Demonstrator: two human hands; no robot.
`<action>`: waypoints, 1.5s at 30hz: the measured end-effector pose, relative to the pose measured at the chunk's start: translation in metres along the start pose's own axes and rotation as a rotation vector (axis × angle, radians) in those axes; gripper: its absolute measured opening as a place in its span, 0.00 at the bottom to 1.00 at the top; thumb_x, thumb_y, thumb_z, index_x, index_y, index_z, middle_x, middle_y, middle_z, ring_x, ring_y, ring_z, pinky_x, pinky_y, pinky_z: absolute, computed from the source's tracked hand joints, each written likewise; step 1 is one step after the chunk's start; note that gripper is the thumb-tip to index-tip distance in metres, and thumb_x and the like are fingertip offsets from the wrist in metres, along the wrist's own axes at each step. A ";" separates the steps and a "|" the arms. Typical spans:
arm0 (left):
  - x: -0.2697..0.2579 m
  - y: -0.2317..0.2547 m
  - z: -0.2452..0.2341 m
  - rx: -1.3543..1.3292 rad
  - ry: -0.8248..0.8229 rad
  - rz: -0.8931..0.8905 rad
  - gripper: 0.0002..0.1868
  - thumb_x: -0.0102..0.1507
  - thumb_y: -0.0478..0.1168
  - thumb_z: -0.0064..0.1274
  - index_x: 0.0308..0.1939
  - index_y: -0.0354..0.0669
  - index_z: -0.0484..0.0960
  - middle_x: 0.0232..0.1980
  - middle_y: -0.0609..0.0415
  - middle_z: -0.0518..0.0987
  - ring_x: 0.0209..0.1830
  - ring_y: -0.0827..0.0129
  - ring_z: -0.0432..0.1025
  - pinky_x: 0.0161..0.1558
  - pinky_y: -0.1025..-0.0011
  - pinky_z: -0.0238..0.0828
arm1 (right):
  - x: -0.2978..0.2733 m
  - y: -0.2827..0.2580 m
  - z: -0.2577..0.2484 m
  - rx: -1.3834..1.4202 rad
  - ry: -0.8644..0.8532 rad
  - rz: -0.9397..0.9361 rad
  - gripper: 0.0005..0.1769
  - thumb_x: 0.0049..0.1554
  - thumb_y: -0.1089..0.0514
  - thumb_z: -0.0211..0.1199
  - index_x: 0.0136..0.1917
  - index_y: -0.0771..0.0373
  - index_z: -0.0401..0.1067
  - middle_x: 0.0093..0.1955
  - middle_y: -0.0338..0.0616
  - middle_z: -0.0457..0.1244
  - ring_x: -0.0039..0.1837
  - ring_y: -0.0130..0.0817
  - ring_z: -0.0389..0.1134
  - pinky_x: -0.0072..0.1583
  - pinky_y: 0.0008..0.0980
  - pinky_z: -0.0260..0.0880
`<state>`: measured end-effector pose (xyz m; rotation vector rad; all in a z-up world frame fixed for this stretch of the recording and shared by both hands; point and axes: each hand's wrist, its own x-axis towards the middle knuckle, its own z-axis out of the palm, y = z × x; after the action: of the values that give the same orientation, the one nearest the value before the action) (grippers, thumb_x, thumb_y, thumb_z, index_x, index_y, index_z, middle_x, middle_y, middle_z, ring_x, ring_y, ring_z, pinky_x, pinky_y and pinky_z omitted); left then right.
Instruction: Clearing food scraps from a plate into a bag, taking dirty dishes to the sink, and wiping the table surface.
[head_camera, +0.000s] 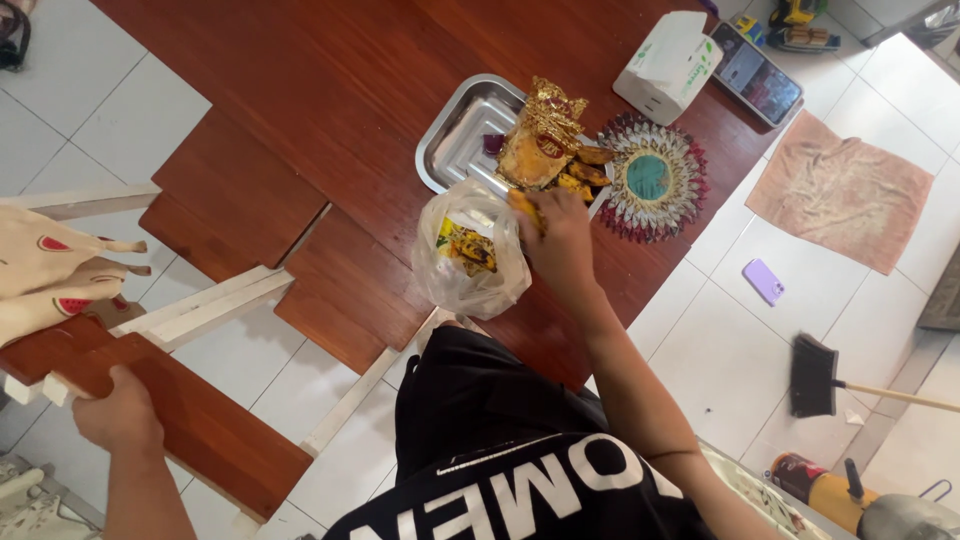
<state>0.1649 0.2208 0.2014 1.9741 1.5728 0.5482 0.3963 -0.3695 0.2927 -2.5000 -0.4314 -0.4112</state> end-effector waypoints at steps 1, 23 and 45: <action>0.000 0.000 -0.002 0.003 -0.001 0.000 0.22 0.66 0.49 0.57 0.58 0.39 0.78 0.54 0.47 0.83 0.48 0.54 0.80 0.45 0.60 0.82 | 0.005 -0.015 0.002 0.000 -0.003 0.002 0.17 0.61 0.59 0.68 0.60 0.72 0.75 0.52 0.55 0.67 0.56 0.46 0.64 0.58 0.42 0.68; 0.010 -0.016 0.007 -0.091 0.009 0.060 0.19 0.66 0.47 0.56 0.57 0.41 0.78 0.54 0.48 0.84 0.49 0.57 0.81 0.46 0.65 0.82 | 0.003 0.070 0.024 -0.373 -0.190 0.085 0.13 0.61 0.61 0.58 0.59 0.63 0.74 0.56 0.52 0.61 0.57 0.49 0.60 0.55 0.46 0.65; -0.005 0.009 -0.004 -0.093 -0.027 -0.018 0.20 0.66 0.46 0.55 0.60 0.43 0.78 0.56 0.50 0.83 0.51 0.57 0.80 0.50 0.64 0.82 | -0.012 -0.048 0.052 -0.226 -0.148 -0.413 0.17 0.50 0.76 0.60 0.50 0.62 0.76 0.51 0.48 0.71 0.49 0.45 0.66 0.51 0.46 0.65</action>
<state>0.1679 0.2148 0.2109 1.8884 1.5198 0.5743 0.3772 -0.3046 0.2699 -2.6646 -1.0206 -0.4549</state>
